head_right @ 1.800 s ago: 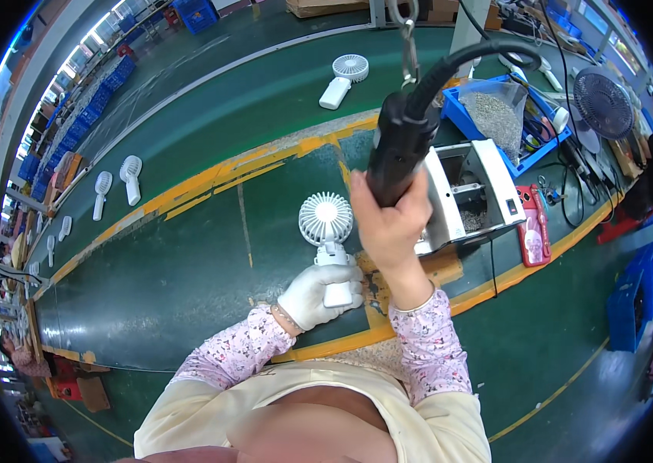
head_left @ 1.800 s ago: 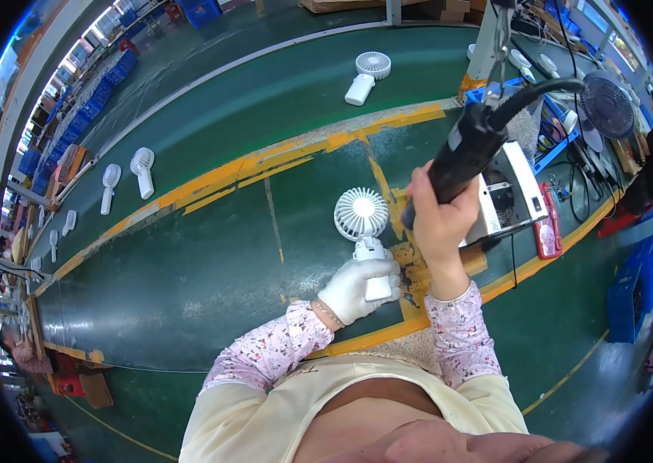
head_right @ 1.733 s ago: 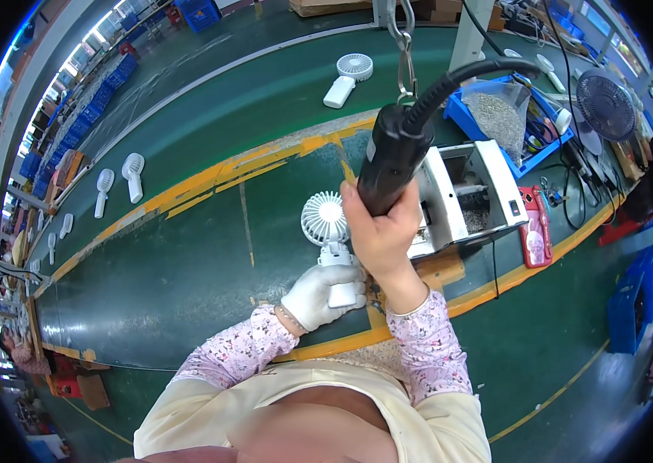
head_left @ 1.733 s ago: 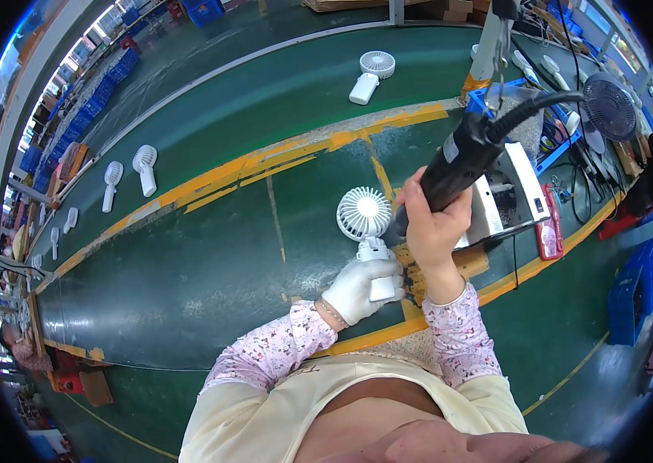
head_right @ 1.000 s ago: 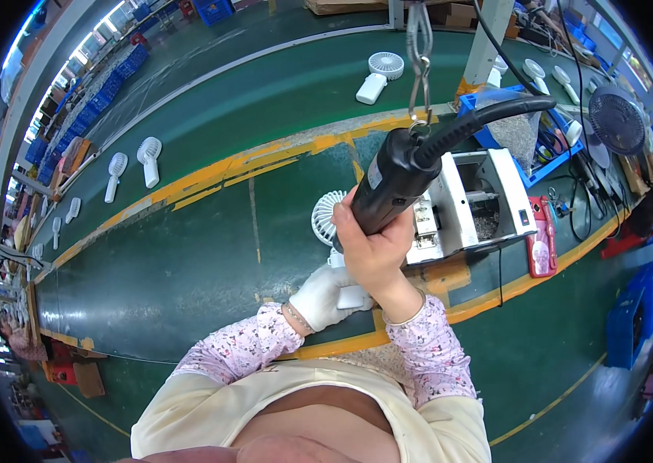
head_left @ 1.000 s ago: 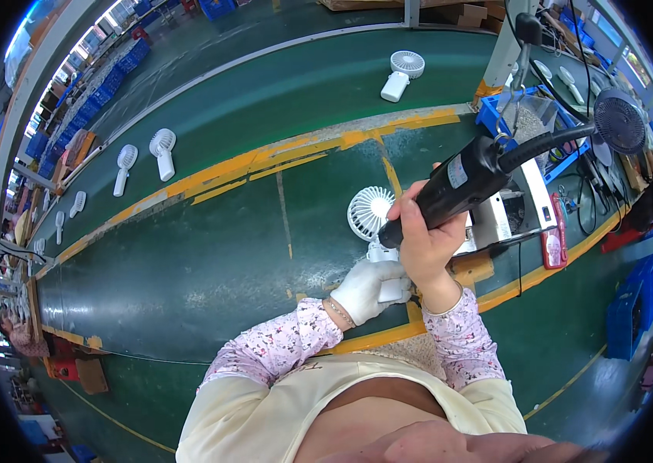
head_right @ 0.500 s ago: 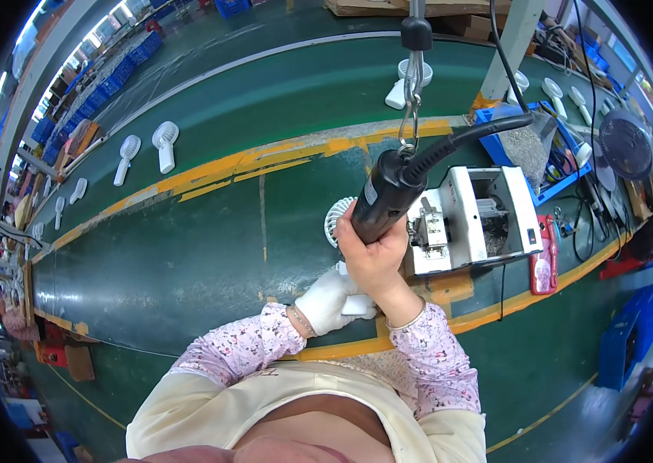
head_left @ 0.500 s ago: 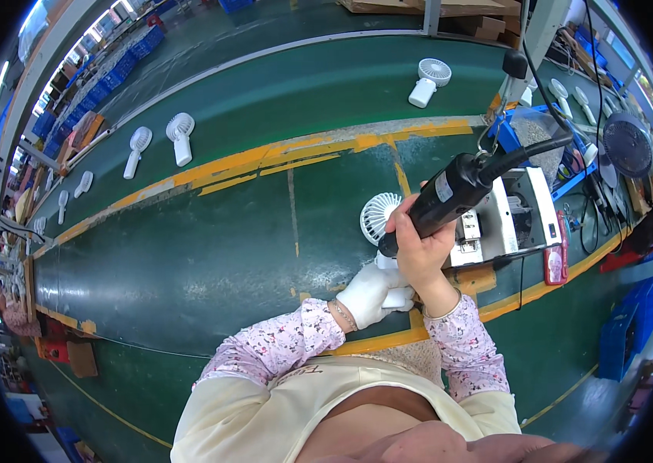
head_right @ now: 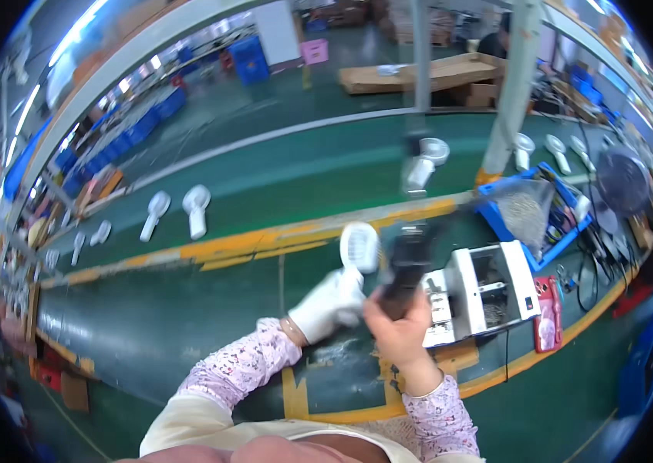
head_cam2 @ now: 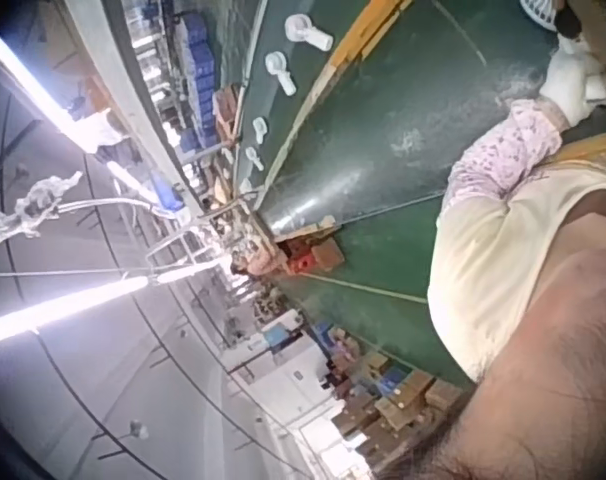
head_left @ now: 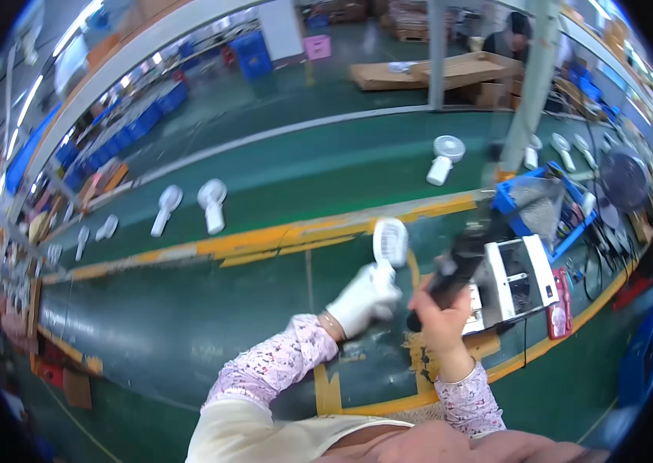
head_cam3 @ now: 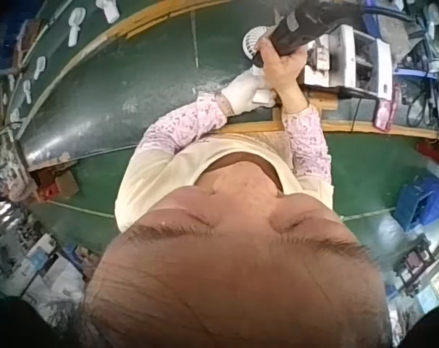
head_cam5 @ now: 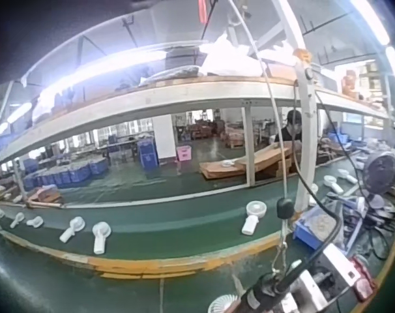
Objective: The person assembles handheld fans by driving screws into each fan body with an electric screwdriver and placing the assembled fans onto a conveyor belt.
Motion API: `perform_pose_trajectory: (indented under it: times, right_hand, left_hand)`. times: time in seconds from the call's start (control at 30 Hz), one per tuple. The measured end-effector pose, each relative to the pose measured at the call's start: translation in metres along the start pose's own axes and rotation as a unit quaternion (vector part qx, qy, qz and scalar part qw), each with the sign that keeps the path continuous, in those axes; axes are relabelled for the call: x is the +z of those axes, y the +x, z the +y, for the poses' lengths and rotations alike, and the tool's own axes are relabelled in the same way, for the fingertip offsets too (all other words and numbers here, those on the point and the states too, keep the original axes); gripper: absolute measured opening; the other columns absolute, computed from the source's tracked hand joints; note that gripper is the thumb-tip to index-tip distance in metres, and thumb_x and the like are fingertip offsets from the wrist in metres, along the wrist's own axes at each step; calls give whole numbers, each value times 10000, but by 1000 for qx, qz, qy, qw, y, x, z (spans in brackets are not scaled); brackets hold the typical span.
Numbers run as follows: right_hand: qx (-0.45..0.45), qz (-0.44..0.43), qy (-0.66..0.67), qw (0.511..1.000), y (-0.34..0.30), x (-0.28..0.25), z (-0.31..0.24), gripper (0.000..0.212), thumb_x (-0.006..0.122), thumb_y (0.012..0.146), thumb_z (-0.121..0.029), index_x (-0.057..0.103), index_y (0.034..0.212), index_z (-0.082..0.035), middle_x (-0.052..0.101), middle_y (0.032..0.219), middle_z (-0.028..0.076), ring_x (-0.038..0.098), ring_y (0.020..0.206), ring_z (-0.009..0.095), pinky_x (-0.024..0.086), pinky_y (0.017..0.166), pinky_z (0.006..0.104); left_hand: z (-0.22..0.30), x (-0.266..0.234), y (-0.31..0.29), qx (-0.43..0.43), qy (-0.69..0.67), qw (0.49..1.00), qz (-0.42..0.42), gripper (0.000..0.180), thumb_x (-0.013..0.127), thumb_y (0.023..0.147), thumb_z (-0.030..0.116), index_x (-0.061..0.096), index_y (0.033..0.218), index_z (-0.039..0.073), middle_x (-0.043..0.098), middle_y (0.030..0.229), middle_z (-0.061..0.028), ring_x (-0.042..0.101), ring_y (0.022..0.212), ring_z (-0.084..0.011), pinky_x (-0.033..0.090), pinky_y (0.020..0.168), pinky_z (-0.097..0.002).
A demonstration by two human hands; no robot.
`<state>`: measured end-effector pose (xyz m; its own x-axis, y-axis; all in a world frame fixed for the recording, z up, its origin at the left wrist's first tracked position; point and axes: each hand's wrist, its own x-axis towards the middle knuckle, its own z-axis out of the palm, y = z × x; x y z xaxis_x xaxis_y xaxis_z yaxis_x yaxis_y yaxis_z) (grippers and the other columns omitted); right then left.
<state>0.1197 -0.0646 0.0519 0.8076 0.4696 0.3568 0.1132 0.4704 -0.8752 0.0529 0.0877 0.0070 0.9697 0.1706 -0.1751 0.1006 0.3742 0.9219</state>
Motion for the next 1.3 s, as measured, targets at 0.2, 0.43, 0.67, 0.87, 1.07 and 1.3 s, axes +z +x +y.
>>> perform_pose_trajectory:
  times: [0.2,0.43,0.67,0.87,1.07,1.3]
  right_hand:
    - [-113,-127,-214,962,1,20,1,644,792,721,-149,441,1222,51,661,784,107,668,663,179,529,612,307]
    - [-70,-101,-177,976,-5,-3,-5,688,839,671,-188,493,1220,40,661,882,107,664,735,192,518,667,289]
    - [-112,-143,-157,971,0,-5,-8,722,827,681,-120,431,1265,35,670,866,70,656,696,138,508,616,251]
    - [-131,-108,-174,970,5,-1,-1,705,821,690,-121,445,1263,38,658,889,64,620,705,91,498,615,234]
    - [-99,-80,-155,980,0,0,3,651,798,702,-90,460,1244,34,653,871,58,614,735,103,502,689,264]
    - [-120,-63,-178,975,5,0,2,608,786,714,-97,473,1219,29,656,866,62,606,730,99,498,696,261]
  left_hand:
    - [-37,-108,78,249,412,846,227,590,739,708,184,505,1228,32,524,1187,-180,538,1045,-346,439,923,-412]
    - [4,-22,64,360,606,710,-8,302,659,706,212,611,976,86,585,944,-121,553,954,-328,437,816,-420]
    - [6,-27,62,307,572,759,55,299,700,691,154,641,961,42,613,1008,-152,547,996,-348,432,900,-423]
    - [7,-32,64,319,573,754,28,319,683,738,206,626,1014,56,595,1026,-147,535,1019,-344,420,896,-409]
    - [17,-18,60,347,558,754,9,207,667,727,202,645,883,68,613,903,-137,585,850,-343,453,750,-429]
    - [-1,-26,60,273,415,867,42,209,633,736,160,618,903,34,586,910,-151,523,900,-364,421,793,-435]
